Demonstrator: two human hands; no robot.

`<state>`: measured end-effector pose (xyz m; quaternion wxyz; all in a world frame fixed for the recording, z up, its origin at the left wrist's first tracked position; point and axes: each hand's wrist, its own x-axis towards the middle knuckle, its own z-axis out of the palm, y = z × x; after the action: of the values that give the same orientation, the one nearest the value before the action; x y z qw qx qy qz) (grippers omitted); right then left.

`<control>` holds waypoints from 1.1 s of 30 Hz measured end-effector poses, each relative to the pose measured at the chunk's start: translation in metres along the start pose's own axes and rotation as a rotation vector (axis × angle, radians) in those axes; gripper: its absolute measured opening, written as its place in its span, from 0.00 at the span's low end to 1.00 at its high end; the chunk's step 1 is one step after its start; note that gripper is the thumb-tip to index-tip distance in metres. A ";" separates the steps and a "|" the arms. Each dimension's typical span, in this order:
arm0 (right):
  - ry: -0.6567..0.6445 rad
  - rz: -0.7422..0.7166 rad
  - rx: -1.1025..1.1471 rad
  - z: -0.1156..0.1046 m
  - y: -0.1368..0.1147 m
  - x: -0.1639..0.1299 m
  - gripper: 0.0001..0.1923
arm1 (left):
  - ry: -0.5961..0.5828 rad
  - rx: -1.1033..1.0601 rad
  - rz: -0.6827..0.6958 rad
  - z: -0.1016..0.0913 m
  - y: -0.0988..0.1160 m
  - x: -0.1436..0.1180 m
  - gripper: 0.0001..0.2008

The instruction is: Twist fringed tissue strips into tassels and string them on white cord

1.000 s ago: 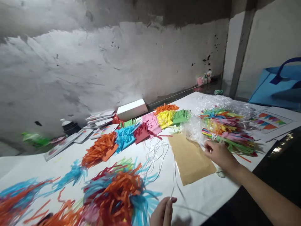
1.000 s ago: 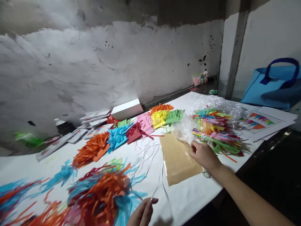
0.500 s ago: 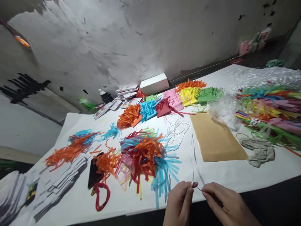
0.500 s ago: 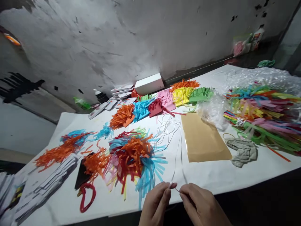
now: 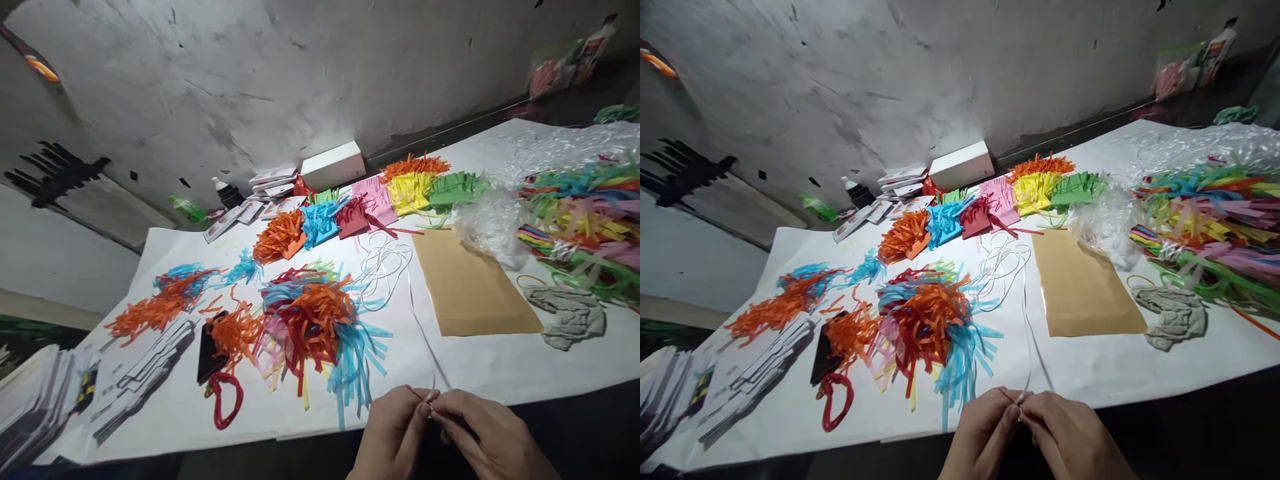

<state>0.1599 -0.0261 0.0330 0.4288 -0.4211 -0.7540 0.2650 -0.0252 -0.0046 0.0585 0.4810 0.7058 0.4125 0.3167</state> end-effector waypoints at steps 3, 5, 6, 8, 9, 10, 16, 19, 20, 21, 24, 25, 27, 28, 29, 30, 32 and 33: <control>0.017 -0.009 -0.039 -0.001 -0.002 -0.001 0.07 | 0.023 0.016 -0.006 0.002 0.000 0.000 0.22; 0.065 0.003 -0.076 -0.002 -0.004 -0.001 0.05 | 0.064 0.035 -0.009 0.004 -0.002 0.000 0.23; 0.087 0.007 -0.082 -0.002 -0.006 -0.001 0.05 | 0.086 0.035 -0.006 0.005 -0.002 -0.001 0.24; 0.088 0.021 -0.071 -0.004 -0.007 0.000 0.05 | 0.114 0.021 0.002 0.006 -0.004 -0.002 0.23; 0.070 0.028 -0.059 -0.005 -0.007 0.000 0.05 | 0.110 0.016 0.004 0.005 -0.004 -0.002 0.23; 0.045 0.027 -0.048 -0.006 -0.007 0.000 0.06 | 0.099 0.015 0.005 0.005 -0.004 -0.002 0.22; -0.025 0.028 -0.029 -0.006 -0.001 -0.005 0.05 | -0.033 0.153 0.006 0.000 -0.002 -0.006 0.18; -0.068 0.009 -0.001 -0.007 -0.003 -0.005 0.07 | -0.077 0.179 0.007 -0.002 0.001 -0.007 0.17; -0.089 0.001 0.013 -0.008 -0.004 -0.004 0.09 | -0.084 0.174 0.015 -0.002 0.002 -0.007 0.16; -0.106 -0.004 0.029 -0.009 -0.005 -0.002 0.10 | -0.093 0.169 0.028 -0.003 0.003 -0.007 0.17; -0.125 -0.029 0.069 -0.012 -0.008 0.002 0.11 | -0.122 0.163 0.044 -0.004 0.007 -0.006 0.16; -0.110 -0.038 0.080 -0.013 -0.009 0.003 0.10 | -0.130 0.167 0.045 -0.004 0.008 -0.005 0.16; -0.068 -0.037 0.113 -0.014 -0.008 0.004 0.09 | -0.151 0.189 0.043 -0.005 0.009 -0.005 0.16; -0.062 -0.013 0.135 -0.013 -0.007 0.003 0.08 | -0.165 0.206 0.043 -0.005 0.009 -0.005 0.16; -0.079 0.039 0.167 -0.013 -0.006 0.002 0.06 | -0.177 0.228 0.049 -0.005 0.009 -0.005 0.16; -0.101 0.109 0.212 -0.012 -0.005 0.000 0.05 | -0.187 0.254 0.056 -0.005 0.008 -0.006 0.16; -0.154 0.267 0.323 -0.009 -0.001 -0.004 0.07 | -0.200 0.323 0.081 -0.004 0.004 -0.007 0.14; -0.176 0.330 0.384 -0.008 0.000 -0.005 0.13 | -0.199 0.365 0.104 -0.003 0.001 -0.008 0.13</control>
<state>0.1685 -0.0299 0.0350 0.3845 -0.4246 -0.6453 0.5054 -0.0312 -0.0106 0.0606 0.3664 0.8293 0.3767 0.1900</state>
